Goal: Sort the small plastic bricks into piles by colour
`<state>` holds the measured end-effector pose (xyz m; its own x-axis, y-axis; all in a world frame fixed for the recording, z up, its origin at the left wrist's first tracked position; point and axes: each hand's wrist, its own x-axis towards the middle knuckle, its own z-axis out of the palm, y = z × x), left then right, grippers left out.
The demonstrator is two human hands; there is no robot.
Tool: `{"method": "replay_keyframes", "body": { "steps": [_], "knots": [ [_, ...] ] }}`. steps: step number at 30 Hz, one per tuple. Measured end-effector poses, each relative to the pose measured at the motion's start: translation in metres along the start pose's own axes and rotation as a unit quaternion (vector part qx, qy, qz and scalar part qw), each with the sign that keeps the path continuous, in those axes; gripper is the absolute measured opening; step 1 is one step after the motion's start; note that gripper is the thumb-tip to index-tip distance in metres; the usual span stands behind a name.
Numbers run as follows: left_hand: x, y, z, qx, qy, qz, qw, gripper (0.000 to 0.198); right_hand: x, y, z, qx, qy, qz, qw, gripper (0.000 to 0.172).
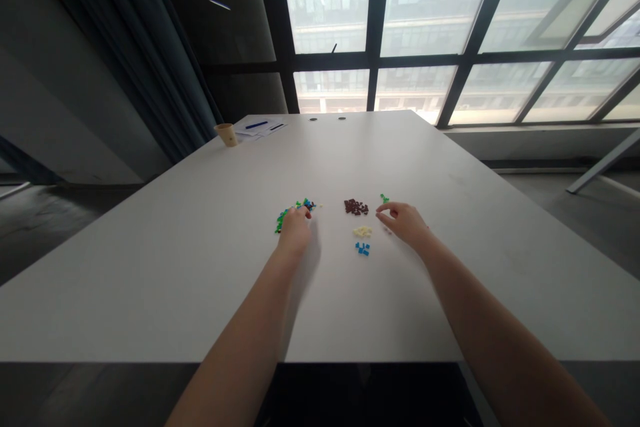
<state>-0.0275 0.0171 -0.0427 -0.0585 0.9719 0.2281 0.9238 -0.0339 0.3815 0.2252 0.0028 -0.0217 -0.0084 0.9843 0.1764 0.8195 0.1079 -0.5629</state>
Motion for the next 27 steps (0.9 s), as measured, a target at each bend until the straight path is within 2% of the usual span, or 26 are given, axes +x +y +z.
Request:
{"method": "replay_keyframes", "body": {
  "steps": [7,10,14,19,22,24,27],
  "knots": [
    [0.000,0.008,-0.008,-0.062,0.010,0.017,0.998,0.032,-0.001,-0.002,0.002,0.009,0.005,-0.016,1.000,0.029],
    [0.001,0.005,-0.007,-0.040,0.008,-0.001,0.999,0.032,-0.001,-0.002,0.002,0.009,0.006,-0.020,1.000,0.029],
    [0.000,0.000,-0.005,0.005,-0.023,-0.042,0.999,0.033,-0.001,-0.002,0.002,0.008,0.000,-0.015,1.000,0.029],
    [0.000,-0.001,-0.008,-0.004,-0.021,-0.048,0.999,0.033,-0.001,-0.002,0.003,0.005,-0.007,-0.014,1.000,0.029],
    [0.001,0.002,-0.008,-0.064,0.008,-0.022,0.998,0.030,-0.001,-0.003,0.003,0.004,-0.007,-0.014,1.000,0.029],
    [0.001,0.007,-0.008,-0.142,0.019,0.000,0.990,0.026,-0.002,-0.005,0.002,0.002,-0.005,-0.017,1.000,0.029],
    [-0.003,0.019,-0.006,-0.305,-0.011,0.015,0.952,0.018,-0.003,-0.009,0.001,0.005,-0.007,-0.028,1.000,0.030]
  ]
}}
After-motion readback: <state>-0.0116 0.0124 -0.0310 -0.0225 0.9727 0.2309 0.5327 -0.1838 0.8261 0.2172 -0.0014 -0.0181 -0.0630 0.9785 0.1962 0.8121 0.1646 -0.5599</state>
